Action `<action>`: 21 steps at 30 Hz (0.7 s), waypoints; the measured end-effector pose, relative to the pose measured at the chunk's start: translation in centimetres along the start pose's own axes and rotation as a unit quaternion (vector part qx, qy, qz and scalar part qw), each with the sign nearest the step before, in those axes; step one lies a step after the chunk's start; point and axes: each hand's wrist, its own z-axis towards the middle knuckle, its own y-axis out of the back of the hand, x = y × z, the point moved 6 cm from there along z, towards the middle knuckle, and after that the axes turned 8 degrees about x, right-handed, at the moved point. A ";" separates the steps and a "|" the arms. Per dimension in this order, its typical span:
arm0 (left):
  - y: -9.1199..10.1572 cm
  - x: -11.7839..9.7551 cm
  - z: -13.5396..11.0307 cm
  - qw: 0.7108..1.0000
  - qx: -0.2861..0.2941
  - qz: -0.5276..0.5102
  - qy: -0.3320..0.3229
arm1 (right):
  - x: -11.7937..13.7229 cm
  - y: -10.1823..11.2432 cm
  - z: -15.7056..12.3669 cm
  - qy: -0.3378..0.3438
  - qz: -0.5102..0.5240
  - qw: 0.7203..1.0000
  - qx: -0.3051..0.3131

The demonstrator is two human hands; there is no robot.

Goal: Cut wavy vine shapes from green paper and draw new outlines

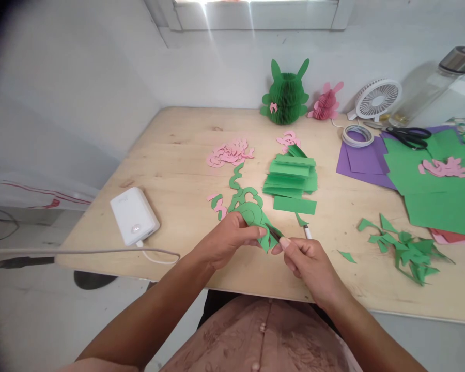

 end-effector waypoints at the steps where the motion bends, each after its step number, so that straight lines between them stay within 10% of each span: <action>1: 0.0 0.0 0.0 1.000 -0.001 0.001 0.000 | -0.1 0.0 0.0 -0.001 0.002 1.000 0.000; 21: -0.1 -0.2 0.1 1.000 -0.005 -0.010 -0.001 | 0.2 -0.1 -0.2 0.011 -0.011 1.000 -0.023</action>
